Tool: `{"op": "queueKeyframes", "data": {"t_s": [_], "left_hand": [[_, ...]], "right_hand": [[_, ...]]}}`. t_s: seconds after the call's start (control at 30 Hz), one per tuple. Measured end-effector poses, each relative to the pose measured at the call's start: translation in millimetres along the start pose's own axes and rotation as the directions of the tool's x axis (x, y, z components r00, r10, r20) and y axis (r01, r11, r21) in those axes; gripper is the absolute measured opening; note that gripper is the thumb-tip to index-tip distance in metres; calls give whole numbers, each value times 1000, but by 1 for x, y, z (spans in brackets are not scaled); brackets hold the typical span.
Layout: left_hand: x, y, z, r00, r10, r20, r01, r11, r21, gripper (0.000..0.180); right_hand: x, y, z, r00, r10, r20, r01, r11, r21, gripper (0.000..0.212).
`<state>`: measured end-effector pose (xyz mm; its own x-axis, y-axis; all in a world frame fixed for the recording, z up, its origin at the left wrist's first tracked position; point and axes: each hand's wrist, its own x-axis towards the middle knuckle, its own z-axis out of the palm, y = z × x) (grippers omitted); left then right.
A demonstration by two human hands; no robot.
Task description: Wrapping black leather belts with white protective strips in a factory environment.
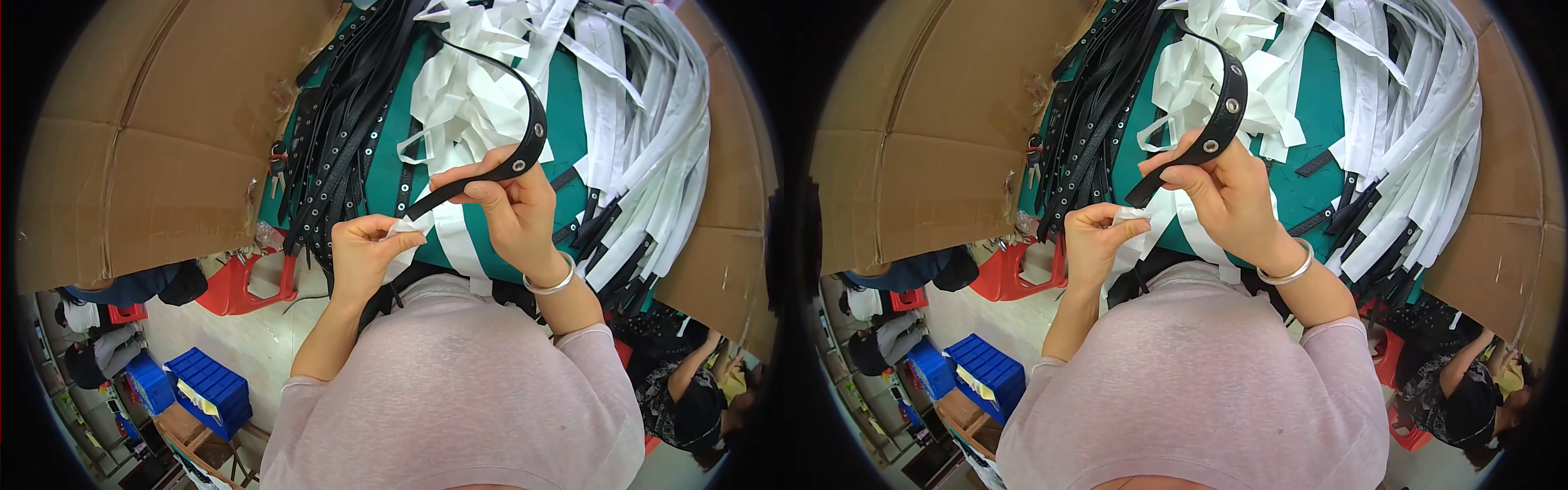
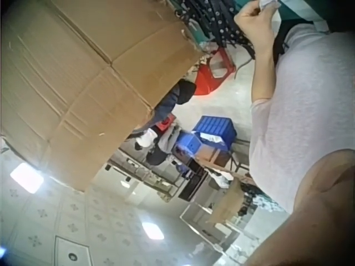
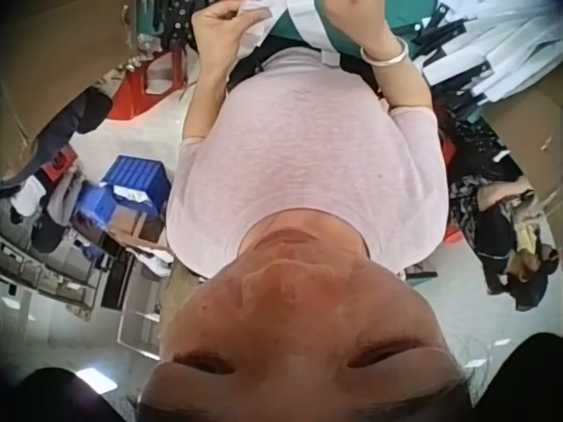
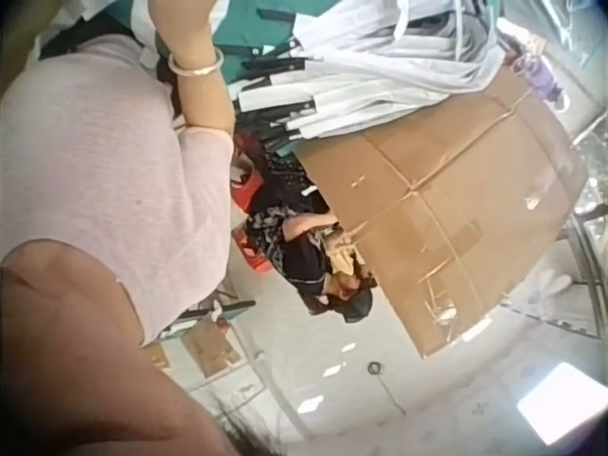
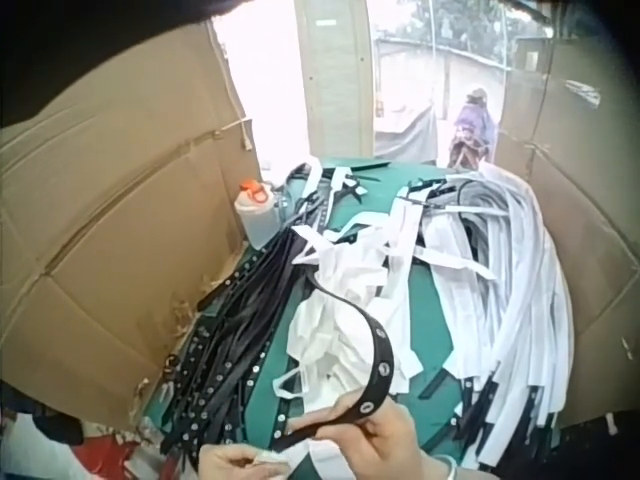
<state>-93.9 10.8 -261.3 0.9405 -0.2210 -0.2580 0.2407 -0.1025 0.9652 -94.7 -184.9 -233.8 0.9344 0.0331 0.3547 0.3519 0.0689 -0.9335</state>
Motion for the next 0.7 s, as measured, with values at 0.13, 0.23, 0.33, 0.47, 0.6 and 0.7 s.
{"op": "queueKeyframes", "data": {"t_s": [0.13,0.23,0.33,0.47,0.6,0.7], "left_hand": [[4,-1,0,1000,-16,22,17,999,-32,14],[6,3,2,1000,-3,12,4,1000,-9,14],[7,3,3,1000,1,7,-1,1000,-3,14],[8,2,3,1000,-20,6,20,1000,12,13],[7,2,4,1000,-5,5,5,1000,24,13],[6,2,5,1000,9,10,-9,1000,28,12]], "right_hand": [[0,-1,-2,1000,16,10,-16,1000,12,7],[0,-3,2,994,89,-66,-83,992,90,8],[2,-4,2,993,93,-72,-87,992,87,9],[2,-5,1,990,103,-98,-91,989,121,11],[3,-4,1,989,104,-107,-94,991,94,12],[1,-5,0,989,102,-111,-92,992,91,11]]}}
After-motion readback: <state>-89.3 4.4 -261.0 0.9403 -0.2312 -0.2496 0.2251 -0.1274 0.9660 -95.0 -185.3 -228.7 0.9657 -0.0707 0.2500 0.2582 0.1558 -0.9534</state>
